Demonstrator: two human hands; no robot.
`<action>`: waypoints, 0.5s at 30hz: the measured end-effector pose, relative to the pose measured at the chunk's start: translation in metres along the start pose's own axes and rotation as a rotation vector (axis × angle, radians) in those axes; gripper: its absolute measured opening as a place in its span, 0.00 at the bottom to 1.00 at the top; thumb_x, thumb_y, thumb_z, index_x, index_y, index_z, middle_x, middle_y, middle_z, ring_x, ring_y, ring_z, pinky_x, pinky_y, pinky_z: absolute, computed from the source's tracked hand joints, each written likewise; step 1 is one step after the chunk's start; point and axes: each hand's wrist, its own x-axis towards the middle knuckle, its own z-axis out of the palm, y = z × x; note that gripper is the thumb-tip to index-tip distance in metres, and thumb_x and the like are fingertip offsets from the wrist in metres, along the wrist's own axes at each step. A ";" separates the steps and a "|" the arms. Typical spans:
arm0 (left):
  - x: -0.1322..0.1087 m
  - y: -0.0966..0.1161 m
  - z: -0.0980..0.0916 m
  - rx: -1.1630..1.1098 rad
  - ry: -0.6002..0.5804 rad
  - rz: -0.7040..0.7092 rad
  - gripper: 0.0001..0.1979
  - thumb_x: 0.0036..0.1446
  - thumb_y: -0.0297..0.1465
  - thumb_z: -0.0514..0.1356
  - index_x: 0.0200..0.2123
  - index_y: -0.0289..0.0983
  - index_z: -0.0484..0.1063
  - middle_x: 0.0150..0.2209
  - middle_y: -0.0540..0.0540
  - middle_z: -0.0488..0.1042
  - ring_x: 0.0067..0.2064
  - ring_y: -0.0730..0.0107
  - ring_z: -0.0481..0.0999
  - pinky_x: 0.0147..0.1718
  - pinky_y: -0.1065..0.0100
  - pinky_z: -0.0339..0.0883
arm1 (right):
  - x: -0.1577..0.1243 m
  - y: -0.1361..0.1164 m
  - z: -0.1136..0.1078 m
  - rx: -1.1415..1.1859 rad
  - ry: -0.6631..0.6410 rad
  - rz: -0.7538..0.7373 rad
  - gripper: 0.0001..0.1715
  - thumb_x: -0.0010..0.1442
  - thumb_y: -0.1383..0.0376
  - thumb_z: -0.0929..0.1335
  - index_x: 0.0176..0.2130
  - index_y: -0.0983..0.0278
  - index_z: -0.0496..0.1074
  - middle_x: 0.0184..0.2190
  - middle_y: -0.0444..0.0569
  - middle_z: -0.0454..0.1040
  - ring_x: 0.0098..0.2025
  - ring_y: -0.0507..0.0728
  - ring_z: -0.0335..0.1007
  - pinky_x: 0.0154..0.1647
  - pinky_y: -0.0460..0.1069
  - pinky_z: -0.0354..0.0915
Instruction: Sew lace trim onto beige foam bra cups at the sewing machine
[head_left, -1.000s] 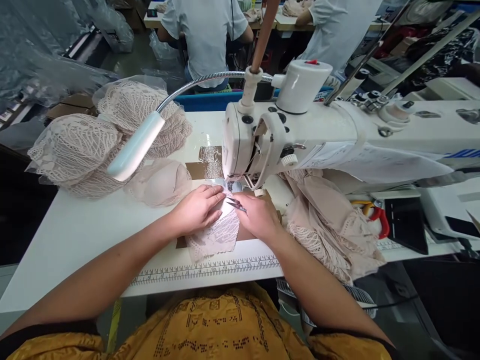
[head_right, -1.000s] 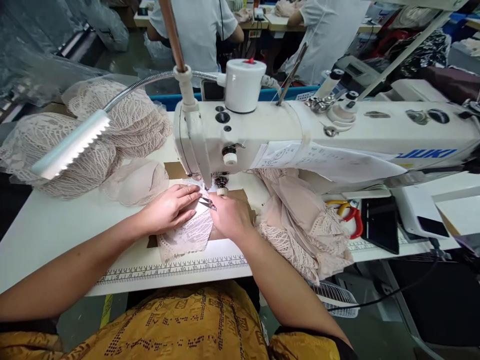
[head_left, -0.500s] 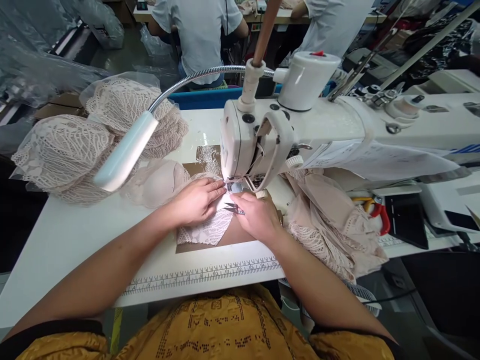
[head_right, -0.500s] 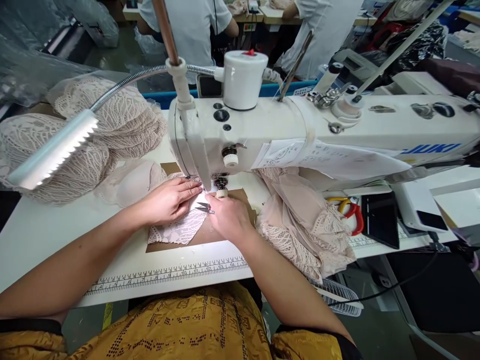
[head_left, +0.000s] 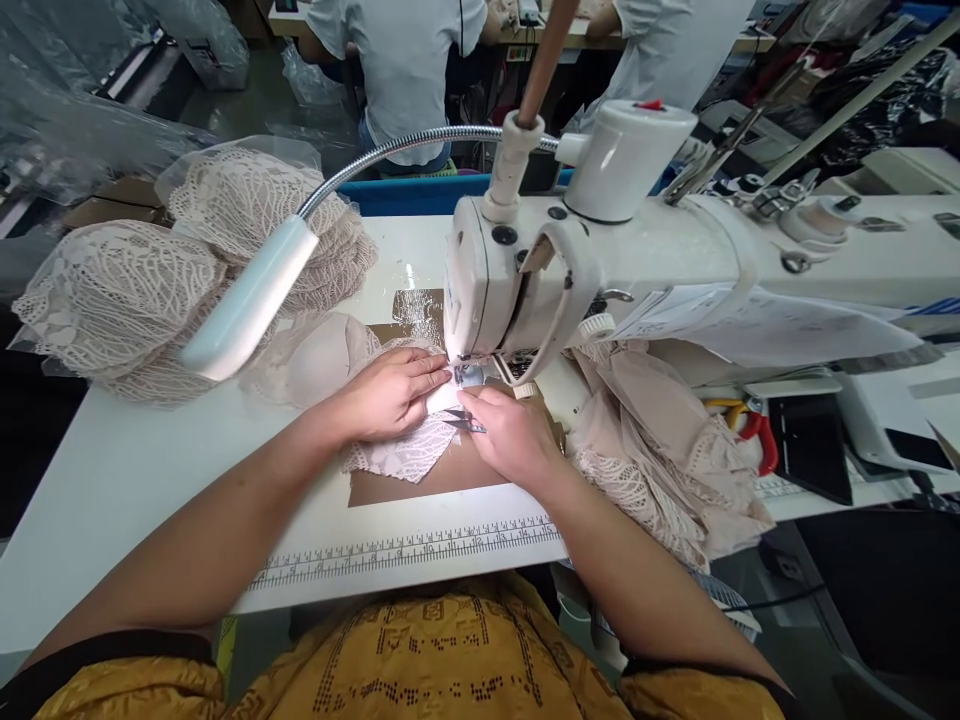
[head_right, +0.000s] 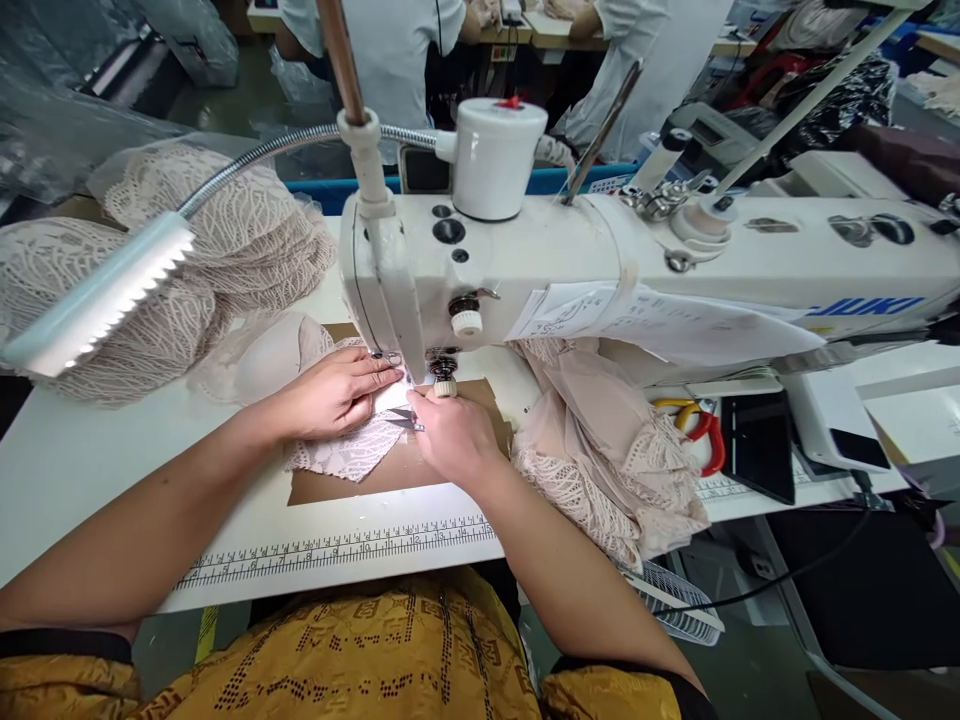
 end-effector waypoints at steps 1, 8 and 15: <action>0.000 -0.001 0.000 -0.003 0.010 0.000 0.25 0.57 0.26 0.52 0.58 0.34 0.70 0.57 0.40 0.72 0.55 0.53 0.69 0.55 0.50 0.64 | 0.001 0.000 0.000 -0.003 -0.002 -0.003 0.27 0.59 0.68 0.63 0.57 0.59 0.71 0.44 0.50 0.78 0.39 0.59 0.73 0.33 0.50 0.63; -0.001 -0.006 0.003 -0.008 0.064 -0.022 0.23 0.58 0.27 0.51 0.56 0.34 0.71 0.51 0.37 0.75 0.54 0.51 0.69 0.54 0.49 0.63 | 0.002 -0.001 0.001 -0.017 -0.024 -0.011 0.28 0.59 0.66 0.64 0.59 0.59 0.69 0.45 0.50 0.78 0.39 0.60 0.73 0.33 0.50 0.64; -0.010 0.002 0.000 -0.050 0.062 -0.075 0.25 0.61 0.42 0.56 0.55 0.32 0.70 0.57 0.31 0.68 0.56 0.46 0.68 0.54 0.48 0.62 | 0.000 -0.005 -0.001 0.036 0.000 0.015 0.25 0.59 0.68 0.64 0.56 0.58 0.71 0.46 0.49 0.78 0.42 0.60 0.74 0.36 0.50 0.64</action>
